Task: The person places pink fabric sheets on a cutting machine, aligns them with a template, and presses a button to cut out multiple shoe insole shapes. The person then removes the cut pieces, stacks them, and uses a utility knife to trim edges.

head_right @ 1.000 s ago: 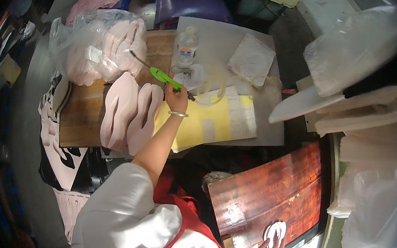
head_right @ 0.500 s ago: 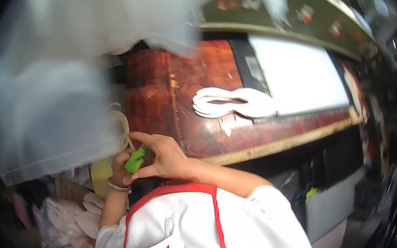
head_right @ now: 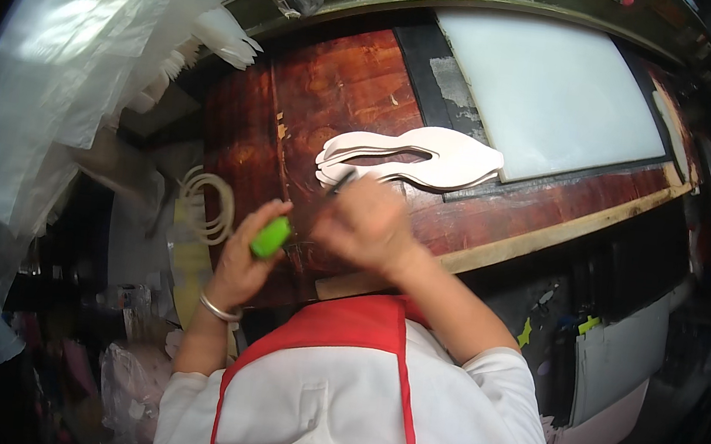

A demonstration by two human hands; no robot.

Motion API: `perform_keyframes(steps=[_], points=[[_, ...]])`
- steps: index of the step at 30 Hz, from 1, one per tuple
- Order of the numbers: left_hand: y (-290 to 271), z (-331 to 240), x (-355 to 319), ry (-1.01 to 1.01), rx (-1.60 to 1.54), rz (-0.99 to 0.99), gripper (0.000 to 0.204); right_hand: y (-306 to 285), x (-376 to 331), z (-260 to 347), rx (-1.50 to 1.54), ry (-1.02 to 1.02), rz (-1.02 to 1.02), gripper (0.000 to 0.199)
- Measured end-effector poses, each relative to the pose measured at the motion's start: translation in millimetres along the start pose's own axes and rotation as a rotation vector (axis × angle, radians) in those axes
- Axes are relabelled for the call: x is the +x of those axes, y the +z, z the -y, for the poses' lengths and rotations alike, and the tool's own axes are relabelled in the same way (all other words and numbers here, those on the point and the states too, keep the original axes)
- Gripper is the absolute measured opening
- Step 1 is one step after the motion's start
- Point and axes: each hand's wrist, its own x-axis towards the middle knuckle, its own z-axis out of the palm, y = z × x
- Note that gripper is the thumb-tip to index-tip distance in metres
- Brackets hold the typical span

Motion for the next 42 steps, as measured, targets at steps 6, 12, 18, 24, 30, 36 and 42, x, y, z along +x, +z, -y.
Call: perform_keyframes(steps=[6,12,18,24,30,36,42], points=[[-0.8,17.3,-2.8,-0.323,0.593,-0.077,0.047,20.6,5.9,-84.9,-0.415,0.08,0.386,0.04],[12.1,13.3,-0.6,-0.377,0.781,-0.025,0.031,30.6,-5.0,-90.3,-0.438,0.048,0.459,0.04],[8.5,7.0,9.5,-0.445,0.861,0.056,0.029,27.6,0.0,-88.1,-0.44,0.055,0.453,0.04],[12.8,8.1,19.5,-0.406,0.859,0.082,0.026,29.0,-0.5,-87.4,-0.437,0.061,0.454,0.04],[16.2,11.7,22.1,-0.417,0.841,0.111,0.026,29.9,-0.3,-89.7,-0.438,0.086,0.45,0.043],[16.4,12.5,21.2,-0.459,0.879,0.105,0.026,29.8,-0.4,-88.9,-0.435,0.097,0.45,0.046],[20.1,10.3,24.8,-0.413,0.829,0.118,0.026,30.3,0.8,-88.7,-0.427,0.1,0.437,0.048]])
